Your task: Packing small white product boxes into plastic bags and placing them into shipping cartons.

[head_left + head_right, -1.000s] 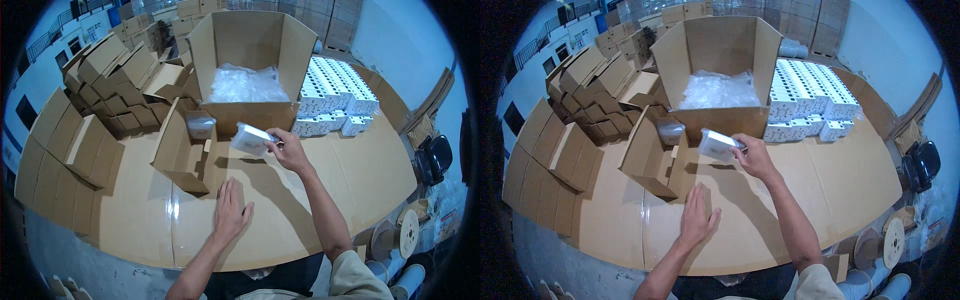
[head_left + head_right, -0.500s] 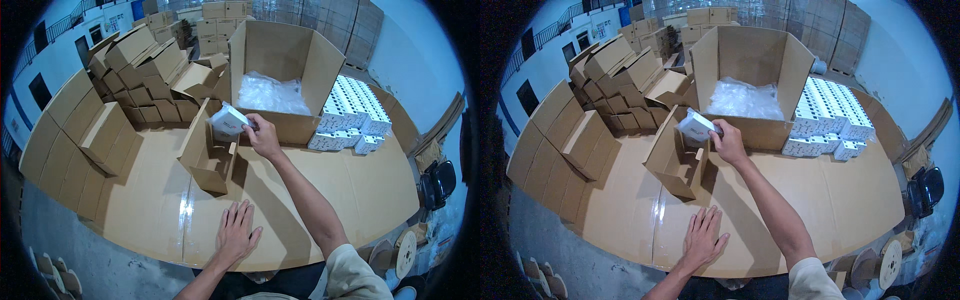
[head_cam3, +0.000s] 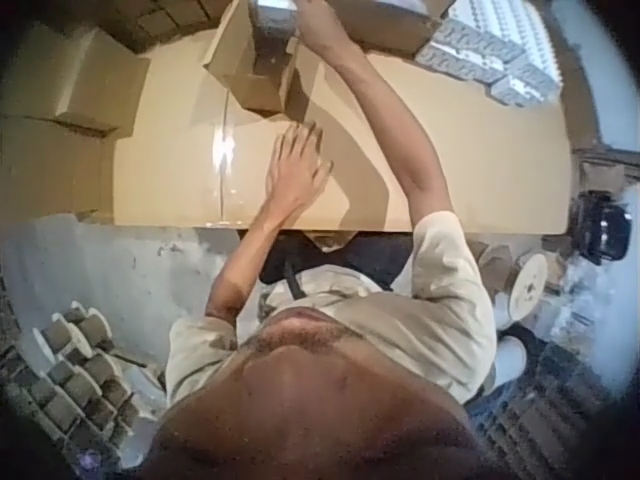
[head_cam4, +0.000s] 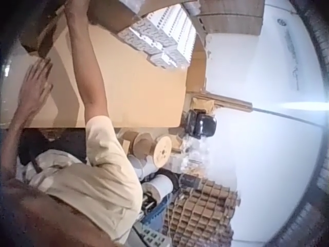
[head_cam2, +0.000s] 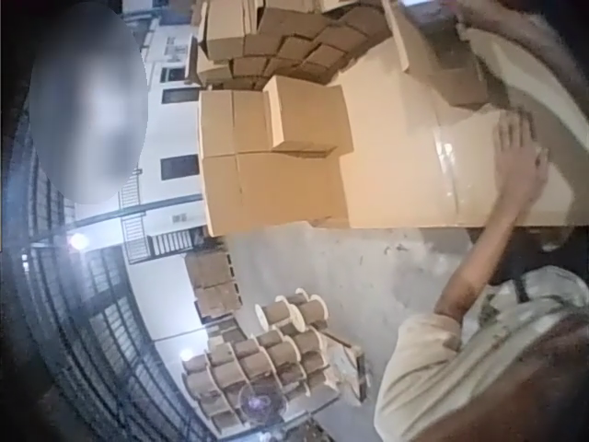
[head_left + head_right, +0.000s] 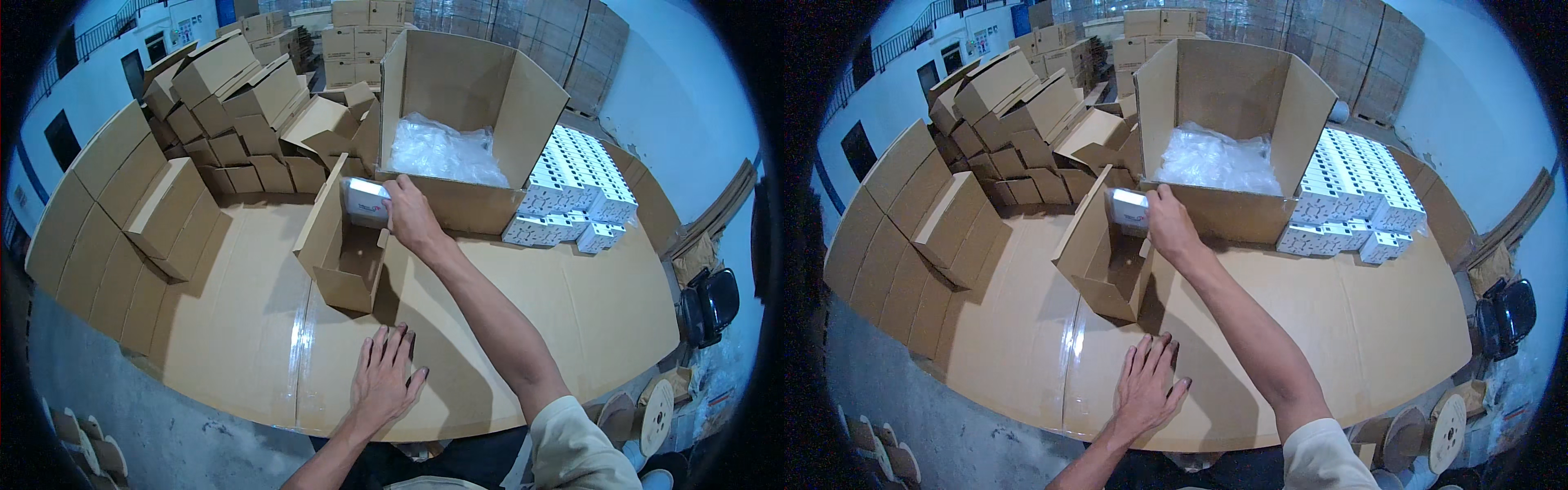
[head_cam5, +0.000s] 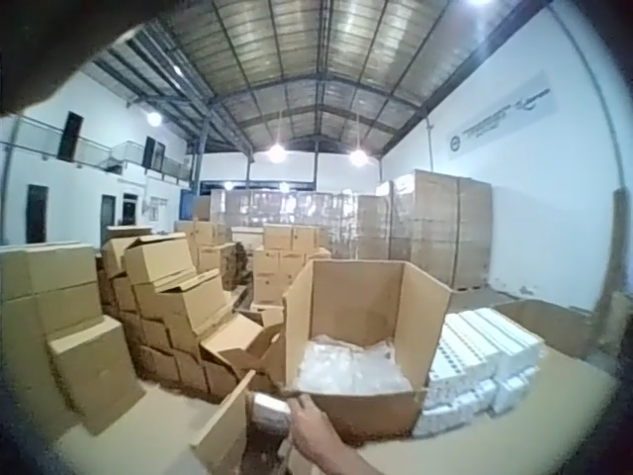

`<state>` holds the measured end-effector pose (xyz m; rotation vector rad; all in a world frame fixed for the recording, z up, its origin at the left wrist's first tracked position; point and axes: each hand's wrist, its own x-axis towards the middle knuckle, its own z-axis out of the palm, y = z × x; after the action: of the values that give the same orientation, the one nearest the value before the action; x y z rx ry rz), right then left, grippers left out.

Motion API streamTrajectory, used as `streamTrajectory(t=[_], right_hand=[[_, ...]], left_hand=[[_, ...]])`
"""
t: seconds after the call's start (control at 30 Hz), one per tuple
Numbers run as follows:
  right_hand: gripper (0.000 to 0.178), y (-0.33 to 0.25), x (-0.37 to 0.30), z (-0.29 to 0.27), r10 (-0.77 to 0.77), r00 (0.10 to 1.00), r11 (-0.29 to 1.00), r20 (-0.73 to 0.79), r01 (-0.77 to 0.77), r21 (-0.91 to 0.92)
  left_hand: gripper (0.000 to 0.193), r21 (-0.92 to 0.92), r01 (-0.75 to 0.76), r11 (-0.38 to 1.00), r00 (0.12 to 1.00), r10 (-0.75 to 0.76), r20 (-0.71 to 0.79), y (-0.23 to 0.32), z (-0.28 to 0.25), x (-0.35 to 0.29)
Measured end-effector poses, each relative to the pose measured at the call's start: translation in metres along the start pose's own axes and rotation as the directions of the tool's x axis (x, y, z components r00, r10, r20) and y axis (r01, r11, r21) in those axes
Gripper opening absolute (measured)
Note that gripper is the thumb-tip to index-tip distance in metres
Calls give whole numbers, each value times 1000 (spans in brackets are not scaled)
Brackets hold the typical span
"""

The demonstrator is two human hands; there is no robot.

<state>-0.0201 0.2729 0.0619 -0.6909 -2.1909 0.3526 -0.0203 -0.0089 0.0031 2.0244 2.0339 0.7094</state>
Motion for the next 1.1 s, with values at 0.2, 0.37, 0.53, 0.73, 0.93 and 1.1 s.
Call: streamTrajectory(t=[0.2,0.37,0.53,0.73,0.93,1.1], right_hand=[[23,5,0,15,4,999,992,48,2,-123],[19,9,1,19,-23,993,976,118,47,-211],[9,19,4,29,25,994,968,102,1,-251],[9,12,10,21,83,984,965,159,-39,-261],[33,-2,-17,-20,138,962,990,235,-124,-73],[44,17,-77,-68,75,973,996,219,-83,27]], left_hand=[[67,1,2,1000,1000,-2,-1,0,1,0],[68,6,5,1000,1000,-5,5,0,0,0],[68,-6,31,1000,998,-31,54,1,1,3],[70,-9,29,1000,999,-29,44,2,2,3],[68,68,1,998,1000,-3,31,1,7,13],[67,50,-43,998,999,41,33,-4,19,41]])
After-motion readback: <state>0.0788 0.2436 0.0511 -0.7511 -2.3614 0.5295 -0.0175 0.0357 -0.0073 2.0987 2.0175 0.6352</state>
